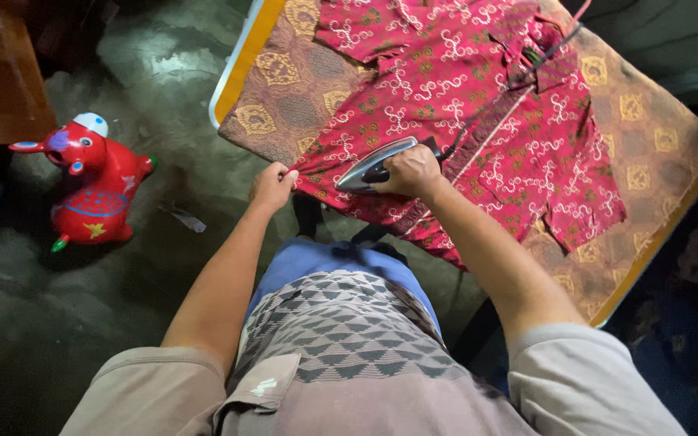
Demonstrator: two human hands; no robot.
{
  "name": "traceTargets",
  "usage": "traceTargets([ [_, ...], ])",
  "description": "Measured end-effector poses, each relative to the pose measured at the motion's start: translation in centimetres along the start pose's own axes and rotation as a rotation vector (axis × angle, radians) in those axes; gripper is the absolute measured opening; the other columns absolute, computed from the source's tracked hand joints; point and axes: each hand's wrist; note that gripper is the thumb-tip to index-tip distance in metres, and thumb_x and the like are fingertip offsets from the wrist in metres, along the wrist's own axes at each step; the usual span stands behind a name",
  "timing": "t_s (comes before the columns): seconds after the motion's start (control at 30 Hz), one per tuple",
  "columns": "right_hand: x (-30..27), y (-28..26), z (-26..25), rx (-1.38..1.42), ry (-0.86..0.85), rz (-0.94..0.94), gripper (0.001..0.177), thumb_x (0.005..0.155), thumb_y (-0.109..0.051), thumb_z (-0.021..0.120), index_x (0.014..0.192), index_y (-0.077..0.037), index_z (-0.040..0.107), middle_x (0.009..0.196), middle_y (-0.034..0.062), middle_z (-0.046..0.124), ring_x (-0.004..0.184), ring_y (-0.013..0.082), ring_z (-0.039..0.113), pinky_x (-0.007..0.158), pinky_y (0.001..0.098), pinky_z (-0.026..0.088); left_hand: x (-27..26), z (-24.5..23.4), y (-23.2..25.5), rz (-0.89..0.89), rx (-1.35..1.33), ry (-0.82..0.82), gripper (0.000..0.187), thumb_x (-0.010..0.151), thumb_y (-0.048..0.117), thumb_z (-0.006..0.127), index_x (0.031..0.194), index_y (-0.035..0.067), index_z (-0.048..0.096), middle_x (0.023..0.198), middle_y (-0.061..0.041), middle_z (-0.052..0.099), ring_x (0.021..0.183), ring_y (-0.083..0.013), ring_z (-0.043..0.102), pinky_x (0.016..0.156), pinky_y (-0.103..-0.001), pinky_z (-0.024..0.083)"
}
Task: The person irons a red patterned shirt laid out on an ironing board. They smooth the fabric with one hand while moving the iron with the other, then flip the shirt to iron the other side.
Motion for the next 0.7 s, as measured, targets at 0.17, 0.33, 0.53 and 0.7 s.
traceTargets([
  [0.17, 1.4, -0.4, -0.1, -0.015, 0.007, 0.012, 0.060, 0.075, -0.073, 0.071, 0.077, -0.013, 0.079, 0.073, 0.0107, 0.073, 0.070, 0.0268, 0.073, 0.068, 0.0414, 0.058, 1.0, 0.8, -1.4, -0.010, -0.041, -0.047, 0.033, 0.091, 0.045, 0.072, 0.098, 0.012, 0.071, 0.092, -0.010, 0.077, 0.087, -0.0290, 0.074, 0.078, -0.043, 0.055],
  [0.33, 3.6, -0.1, -1.4, -0.058, 0.038, -0.109, 0.059, 0.070, -0.073, 0.072, 0.073, -0.015, 0.079, 0.073, 0.0099, 0.073, 0.069, 0.0273, 0.073, 0.065, 0.0420, 0.058, 1.1, 0.6, -2.1, 0.017, -0.009, -0.028, 0.031, 0.089, 0.043, 0.074, 0.098, 0.013, 0.071, 0.093, -0.012, 0.075, 0.088, -0.0309, 0.073, 0.078, -0.044, 0.055],
  [0.53, 5.4, -0.4, -1.3, 0.074, 0.123, 0.202, 0.063, 0.074, -0.078, 0.071, 0.080, -0.016, 0.080, 0.074, 0.0103, 0.074, 0.071, 0.0284, 0.073, 0.068, 0.0426, 0.057, 0.2, -1.3, 1.0, -0.041, 0.136, -0.043, 0.027, 0.089, 0.041, 0.075, 0.098, 0.016, 0.072, 0.100, -0.011, 0.075, 0.098, -0.0354, 0.070, 0.082, -0.050, 0.053],
  [0.7, 6.7, 0.1, -1.0, -0.041, -0.010, -0.011, 0.063, 0.075, -0.077, 0.072, 0.079, -0.015, 0.080, 0.072, 0.0107, 0.074, 0.071, 0.0285, 0.073, 0.069, 0.0420, 0.056, -0.9, -2.7, 3.1, -0.141, 0.153, -0.091, 0.026, 0.089, 0.043, 0.072, 0.099, 0.019, 0.072, 0.104, -0.008, 0.076, 0.104, -0.0334, 0.069, 0.090, -0.049, 0.051],
])
Point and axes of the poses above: each hand's wrist, its own x-axis towards the middle knuckle, its own z-axis out of the palm, y = z × x
